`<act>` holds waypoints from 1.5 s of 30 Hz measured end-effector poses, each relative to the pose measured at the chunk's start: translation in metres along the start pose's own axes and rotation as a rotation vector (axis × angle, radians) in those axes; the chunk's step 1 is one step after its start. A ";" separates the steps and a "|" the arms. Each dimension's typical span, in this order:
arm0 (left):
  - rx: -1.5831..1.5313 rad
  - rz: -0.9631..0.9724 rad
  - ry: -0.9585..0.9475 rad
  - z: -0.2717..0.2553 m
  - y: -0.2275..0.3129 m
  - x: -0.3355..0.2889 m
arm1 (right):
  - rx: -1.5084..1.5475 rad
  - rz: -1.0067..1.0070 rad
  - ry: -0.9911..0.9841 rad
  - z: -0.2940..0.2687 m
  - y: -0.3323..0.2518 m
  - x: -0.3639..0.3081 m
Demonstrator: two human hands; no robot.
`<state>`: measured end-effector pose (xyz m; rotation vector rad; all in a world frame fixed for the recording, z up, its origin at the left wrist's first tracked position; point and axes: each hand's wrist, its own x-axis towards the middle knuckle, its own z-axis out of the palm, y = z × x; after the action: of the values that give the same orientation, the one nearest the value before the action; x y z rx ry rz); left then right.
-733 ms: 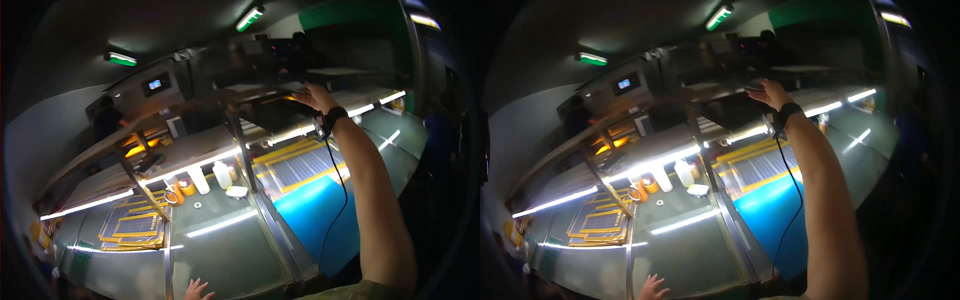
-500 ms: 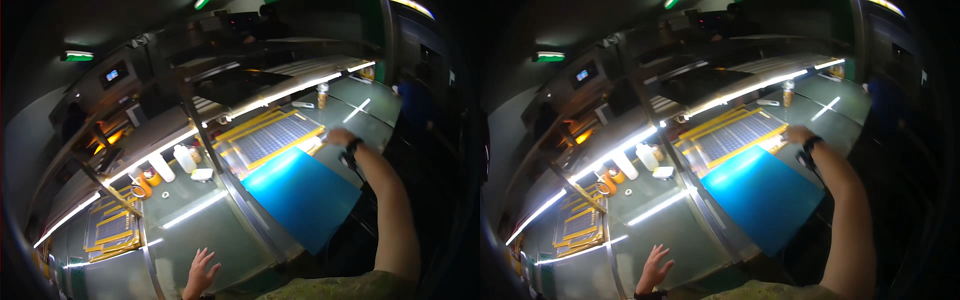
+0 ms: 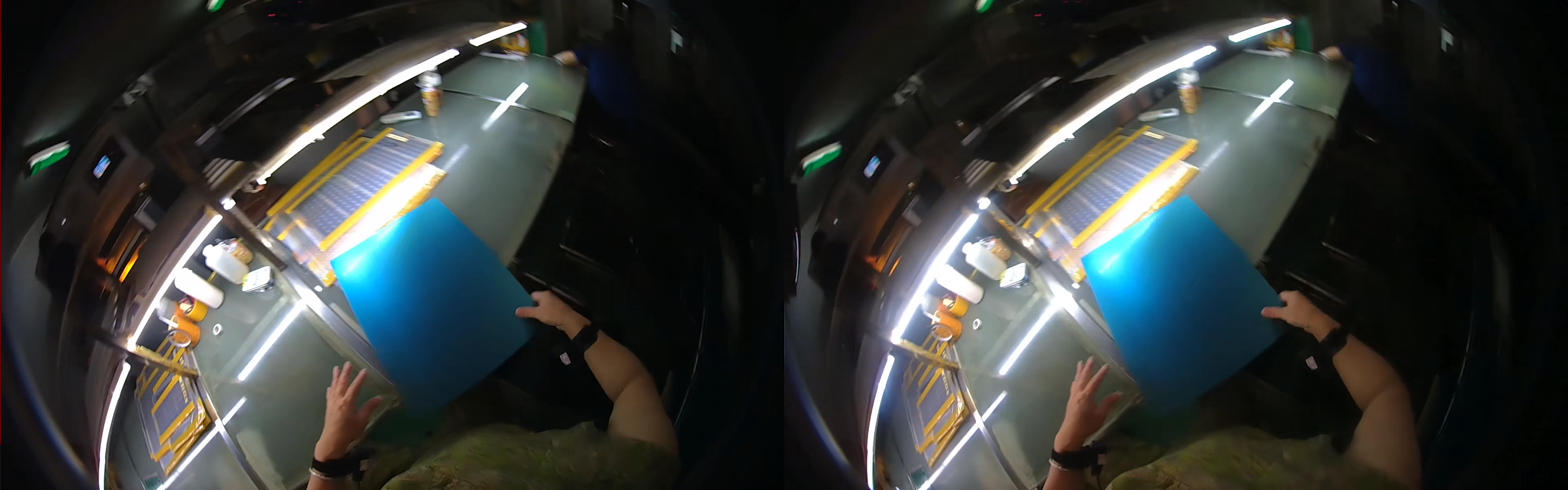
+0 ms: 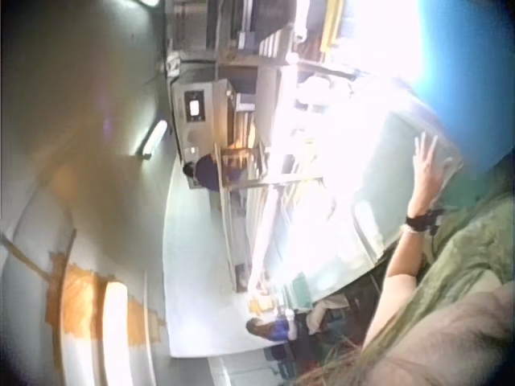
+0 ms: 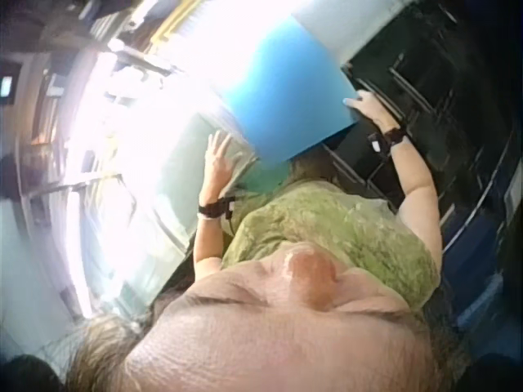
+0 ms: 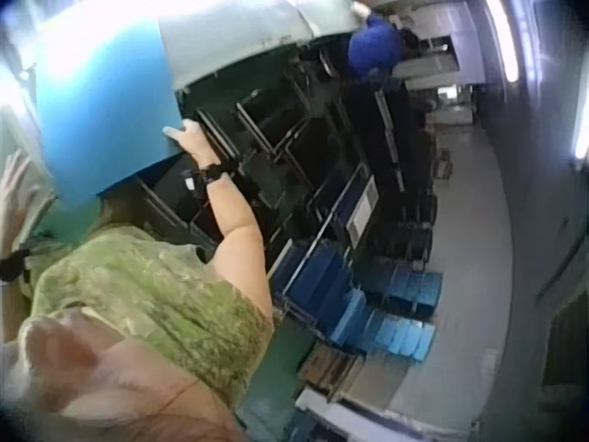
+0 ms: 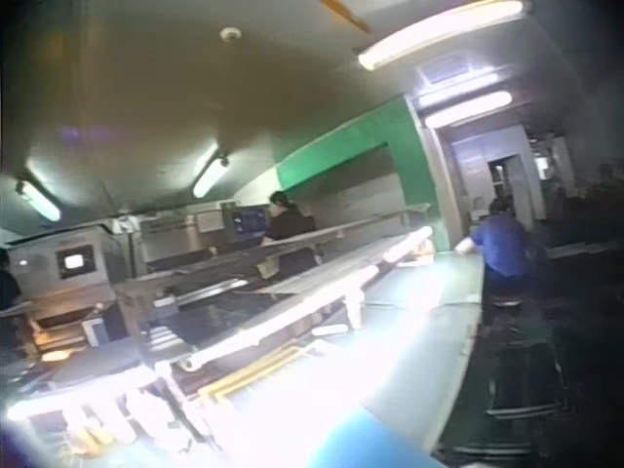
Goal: Inspecting and placing electronic component panels into storage racks.
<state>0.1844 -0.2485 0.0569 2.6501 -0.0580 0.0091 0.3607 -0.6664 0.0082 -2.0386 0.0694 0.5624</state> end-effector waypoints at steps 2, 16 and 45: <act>0.003 0.032 -0.031 -0.005 0.000 -0.008 | 0.246 0.169 -0.250 0.010 0.049 -0.025; 0.074 -0.129 -0.089 -0.009 -0.008 -0.029 | 1.087 0.002 0.630 0.003 0.088 -0.169; 0.269 -0.404 -0.226 -0.007 -0.024 -0.072 | -0.292 0.448 0.724 0.135 0.247 -0.004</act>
<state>0.1140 -0.2215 0.0503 2.8678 0.4321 -0.4451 0.2399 -0.6818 -0.2462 -2.4334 0.9376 0.0677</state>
